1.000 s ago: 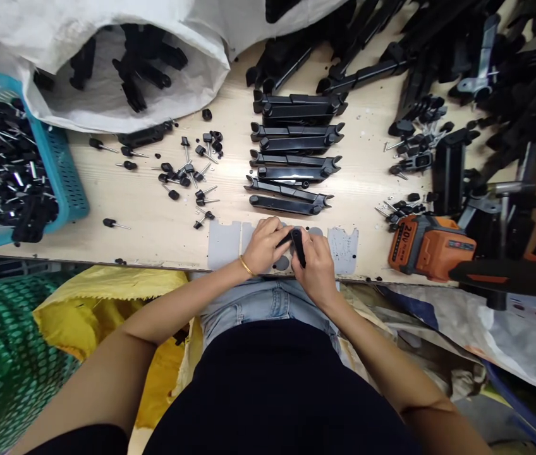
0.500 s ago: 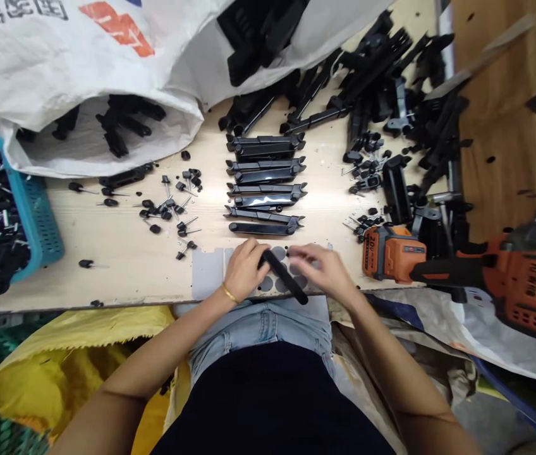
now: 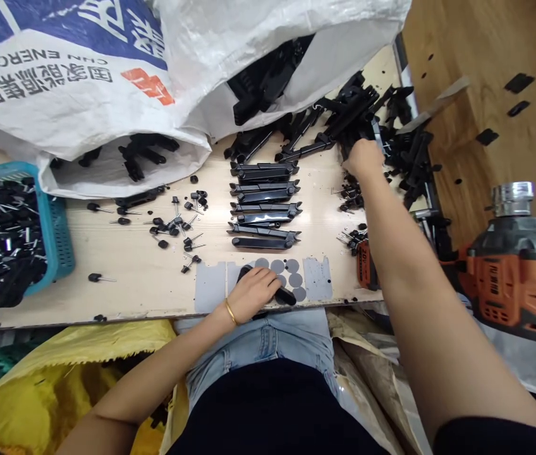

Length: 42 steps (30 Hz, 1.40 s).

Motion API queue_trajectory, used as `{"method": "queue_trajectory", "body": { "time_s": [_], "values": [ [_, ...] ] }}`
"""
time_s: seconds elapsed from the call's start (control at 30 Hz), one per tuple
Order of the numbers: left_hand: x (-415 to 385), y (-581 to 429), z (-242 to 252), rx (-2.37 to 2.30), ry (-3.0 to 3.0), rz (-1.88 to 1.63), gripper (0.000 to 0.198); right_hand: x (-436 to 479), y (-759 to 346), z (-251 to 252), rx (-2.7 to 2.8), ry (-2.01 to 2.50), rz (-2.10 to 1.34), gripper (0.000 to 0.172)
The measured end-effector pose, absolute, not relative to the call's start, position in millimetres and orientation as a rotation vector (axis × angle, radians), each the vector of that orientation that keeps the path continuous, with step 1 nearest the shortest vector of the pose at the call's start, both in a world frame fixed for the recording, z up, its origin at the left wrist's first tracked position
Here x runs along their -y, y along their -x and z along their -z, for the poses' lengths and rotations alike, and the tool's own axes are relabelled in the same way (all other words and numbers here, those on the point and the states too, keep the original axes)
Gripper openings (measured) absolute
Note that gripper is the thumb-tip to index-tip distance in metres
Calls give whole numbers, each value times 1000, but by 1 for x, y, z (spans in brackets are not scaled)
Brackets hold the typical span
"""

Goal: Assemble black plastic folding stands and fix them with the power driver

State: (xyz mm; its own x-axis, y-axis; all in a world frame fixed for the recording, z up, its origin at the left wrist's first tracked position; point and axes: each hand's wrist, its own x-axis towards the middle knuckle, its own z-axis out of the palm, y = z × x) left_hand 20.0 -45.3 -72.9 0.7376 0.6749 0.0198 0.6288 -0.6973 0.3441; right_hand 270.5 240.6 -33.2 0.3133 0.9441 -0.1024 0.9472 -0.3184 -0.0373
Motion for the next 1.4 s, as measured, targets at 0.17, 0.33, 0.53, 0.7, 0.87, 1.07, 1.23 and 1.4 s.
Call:
{"method": "queue_trajectory", "body": {
  "time_s": [0.17, 0.33, 0.53, 0.7, 0.87, 1.07, 1.23, 1.4],
  "values": [
    [39, -11, 69, -1149, -2556, -301, 14, -204, -291, 13, -1735, -2442, -21, 34],
    [41, -13, 66, -1226, -2501, -281, 19, -179, -281, 39, -1910, -2425, -223, 40],
    [43, -8, 62, -1437, -2211, -478, 27, -192, -300, 17, -1721, -3074, 351, 13],
    [40, -13, 57, -1505, -1705, -655, 12, -120, -260, 6, -1946, -2917, 2244, 14],
    [49, -28, 56, -1436, -1380, -625, 16, -10, -193, 13, -1300, -2080, 3185, 12],
    [58, -41, 45, -1426, -1482, -643, 10, 22, -169, 22, -1053, -2140, 3223, 23],
    [62, -39, 39, -1437, -1591, -699, 10, 21, -170, 23, -1175, -2275, 3147, 20],
    [69, -33, 40, -1385, -1730, -699, 11, 22, -178, 24, -1252, -2147, 3051, 16]
  ]
}}
